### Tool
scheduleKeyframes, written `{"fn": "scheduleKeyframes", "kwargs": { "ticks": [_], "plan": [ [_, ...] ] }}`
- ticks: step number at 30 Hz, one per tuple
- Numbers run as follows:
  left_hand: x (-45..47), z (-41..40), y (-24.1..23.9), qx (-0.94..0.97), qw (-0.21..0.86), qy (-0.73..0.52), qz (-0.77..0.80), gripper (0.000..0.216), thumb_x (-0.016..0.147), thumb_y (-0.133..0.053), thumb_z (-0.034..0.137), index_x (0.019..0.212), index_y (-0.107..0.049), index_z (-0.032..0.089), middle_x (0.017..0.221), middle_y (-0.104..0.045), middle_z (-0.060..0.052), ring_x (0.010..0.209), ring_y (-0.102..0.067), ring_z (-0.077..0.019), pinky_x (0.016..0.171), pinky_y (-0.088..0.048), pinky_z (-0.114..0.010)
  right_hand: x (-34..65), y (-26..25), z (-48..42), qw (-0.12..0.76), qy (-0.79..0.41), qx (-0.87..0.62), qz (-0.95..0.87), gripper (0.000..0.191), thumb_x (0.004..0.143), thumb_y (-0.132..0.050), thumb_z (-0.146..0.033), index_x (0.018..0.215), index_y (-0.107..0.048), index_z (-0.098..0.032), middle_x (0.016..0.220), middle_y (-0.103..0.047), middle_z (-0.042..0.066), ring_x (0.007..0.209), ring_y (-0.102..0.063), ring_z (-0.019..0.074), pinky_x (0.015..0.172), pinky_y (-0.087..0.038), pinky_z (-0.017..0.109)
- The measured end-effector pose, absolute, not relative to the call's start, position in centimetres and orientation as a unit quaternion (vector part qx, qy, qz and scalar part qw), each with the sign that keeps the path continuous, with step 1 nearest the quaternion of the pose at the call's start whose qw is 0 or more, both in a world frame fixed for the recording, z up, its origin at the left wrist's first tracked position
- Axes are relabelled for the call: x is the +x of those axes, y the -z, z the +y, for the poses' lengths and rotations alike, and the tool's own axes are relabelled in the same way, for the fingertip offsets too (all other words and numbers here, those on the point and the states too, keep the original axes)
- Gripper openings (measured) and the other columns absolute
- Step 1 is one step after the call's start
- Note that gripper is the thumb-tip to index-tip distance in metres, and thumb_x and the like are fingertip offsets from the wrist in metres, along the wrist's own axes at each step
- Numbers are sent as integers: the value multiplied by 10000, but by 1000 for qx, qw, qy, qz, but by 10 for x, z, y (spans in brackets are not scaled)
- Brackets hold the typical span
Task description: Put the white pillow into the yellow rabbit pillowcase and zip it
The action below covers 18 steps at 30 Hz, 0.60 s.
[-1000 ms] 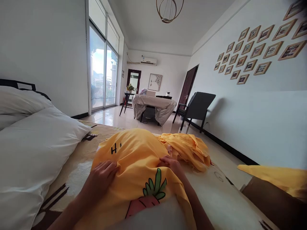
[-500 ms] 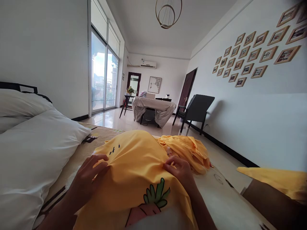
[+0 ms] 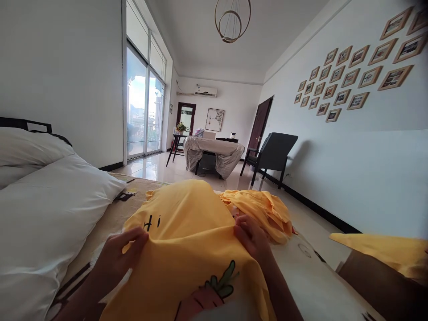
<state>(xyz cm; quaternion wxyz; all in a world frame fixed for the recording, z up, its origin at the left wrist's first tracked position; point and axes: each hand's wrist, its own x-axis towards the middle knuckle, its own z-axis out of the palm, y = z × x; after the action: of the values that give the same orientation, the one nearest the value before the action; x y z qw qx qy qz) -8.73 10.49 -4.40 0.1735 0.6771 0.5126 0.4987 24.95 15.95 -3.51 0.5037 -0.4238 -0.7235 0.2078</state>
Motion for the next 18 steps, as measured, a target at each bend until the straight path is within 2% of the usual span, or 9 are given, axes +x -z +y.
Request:
{"fn": "scheduleKeyframes", "kwargs": {
  "ticks": [1,3,6,8,11,15,18],
  "plan": [
    [-84,106,45,689,172,-480,515,478,833,-470,575,552,-456,188,506,-420,9,514,-398,-125,479,-329,-223,246,37,161,478,-214,-420,-741,256,838,-541,-458,768,-472,-222,573,-485,-45,510,-423,107,478,-331,215],
    [-74,109,50,734,183,-412,509,462,867,-419,538,567,-406,187,524,-426,14,527,-390,-121,502,-304,-229,238,40,163,418,-232,-413,-775,199,813,-547,-387,737,-472,-219,538,-448,-63,499,-375,95,481,-300,211],
    [-58,112,57,786,206,-295,503,382,918,-337,417,634,-452,189,619,-557,0,609,-488,-140,585,-331,-241,227,43,159,340,-266,-418,-799,147,827,-485,-302,708,-470,-217,598,-487,-48,554,-387,103,510,-293,219],
    [-53,112,61,796,202,-266,505,334,926,-322,347,679,-485,192,690,-610,-9,657,-536,-149,619,-347,-248,223,42,154,311,-281,-424,-802,144,838,-456,-277,705,-454,-220,646,-491,-36,588,-385,113,521,-284,233],
    [-57,107,59,794,136,-335,488,333,941,-344,329,654,-441,191,669,-577,-7,632,-518,-138,609,-364,-243,225,35,145,309,-288,-437,-794,143,842,-445,-276,713,-408,-228,621,-429,-48,578,-340,117,517,-260,241],
    [-73,92,44,777,-2,-484,402,243,945,-403,223,716,-482,198,696,-553,-3,686,-520,-129,675,-413,-228,237,23,130,375,-284,-413,-780,170,883,-446,-341,760,-426,-226,659,-424,-45,613,-360,119,557,-315,230],
    [-76,78,29,789,-40,-500,355,196,928,-423,146,758,-498,208,722,-570,1,694,-540,-122,673,-435,-212,244,17,121,395,-321,-369,-777,199,871,-466,-376,752,-451,-218,671,-431,-30,606,-376,120,547,-334,234]
  ]
}}
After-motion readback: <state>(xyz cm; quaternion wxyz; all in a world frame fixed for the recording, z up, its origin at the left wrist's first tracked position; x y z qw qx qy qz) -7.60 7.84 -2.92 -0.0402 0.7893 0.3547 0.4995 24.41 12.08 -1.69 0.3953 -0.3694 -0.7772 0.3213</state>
